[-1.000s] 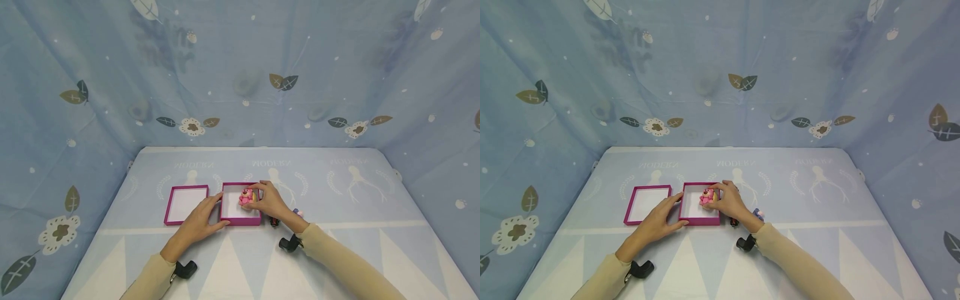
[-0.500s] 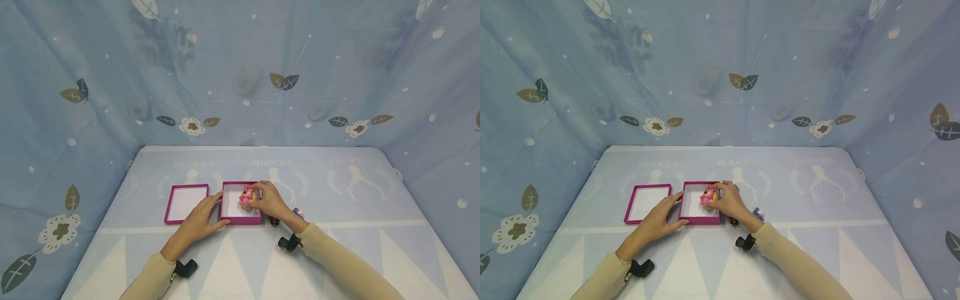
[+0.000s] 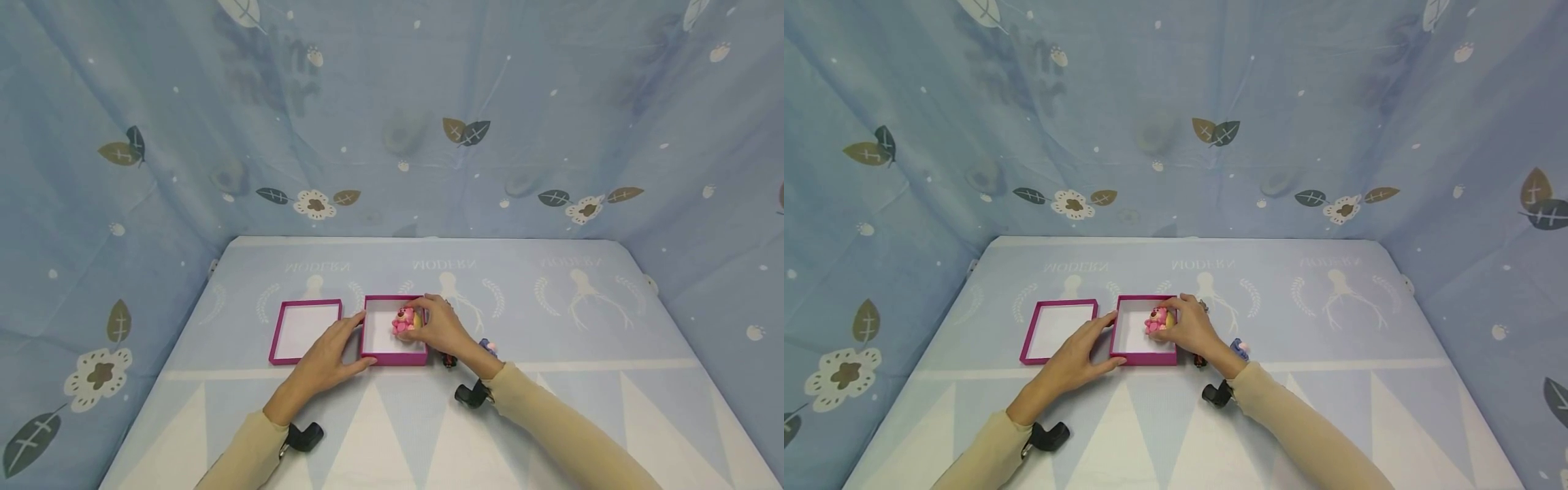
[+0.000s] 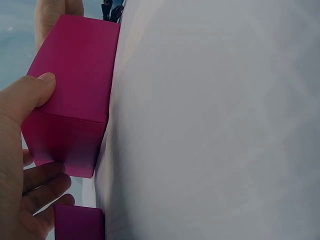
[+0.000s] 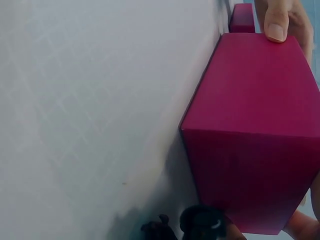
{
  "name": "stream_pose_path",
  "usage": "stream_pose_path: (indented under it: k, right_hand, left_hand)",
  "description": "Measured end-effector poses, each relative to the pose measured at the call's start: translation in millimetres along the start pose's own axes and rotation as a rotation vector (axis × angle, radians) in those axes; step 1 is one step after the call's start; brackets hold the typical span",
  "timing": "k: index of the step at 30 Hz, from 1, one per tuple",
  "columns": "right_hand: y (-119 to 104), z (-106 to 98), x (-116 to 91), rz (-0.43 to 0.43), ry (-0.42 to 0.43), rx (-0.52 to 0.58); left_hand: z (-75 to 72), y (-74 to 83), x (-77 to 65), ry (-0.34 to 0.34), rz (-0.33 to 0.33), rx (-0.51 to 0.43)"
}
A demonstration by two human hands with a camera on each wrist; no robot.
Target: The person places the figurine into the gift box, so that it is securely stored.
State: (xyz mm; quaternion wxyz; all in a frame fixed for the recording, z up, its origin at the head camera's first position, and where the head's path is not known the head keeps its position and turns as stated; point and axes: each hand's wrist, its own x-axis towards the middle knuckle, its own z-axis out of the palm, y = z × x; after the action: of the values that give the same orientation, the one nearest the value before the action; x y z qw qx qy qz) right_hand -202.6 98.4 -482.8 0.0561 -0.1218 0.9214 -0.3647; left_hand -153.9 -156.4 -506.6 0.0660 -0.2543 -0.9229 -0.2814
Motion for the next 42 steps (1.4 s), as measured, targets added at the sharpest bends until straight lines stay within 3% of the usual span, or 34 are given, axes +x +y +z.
stream_pose_path:
  k: [22,35,42]
  right_hand:
    - [-0.7,1.8,0.7,-0.001,0.018,-0.002]
    - [-2.7,-3.7,0.1,-0.025,-0.037,-0.023]
    - [-2.2,-4.5,0.9,-0.045,-0.040,-0.054]
  left_hand:
    - [0.1,1.9,-0.6,0.022,0.009,0.012]
    - [1.0,-0.1,-0.3,0.052,0.046,0.019]
    - [0.7,0.7,0.6,0.027,0.022,0.013]
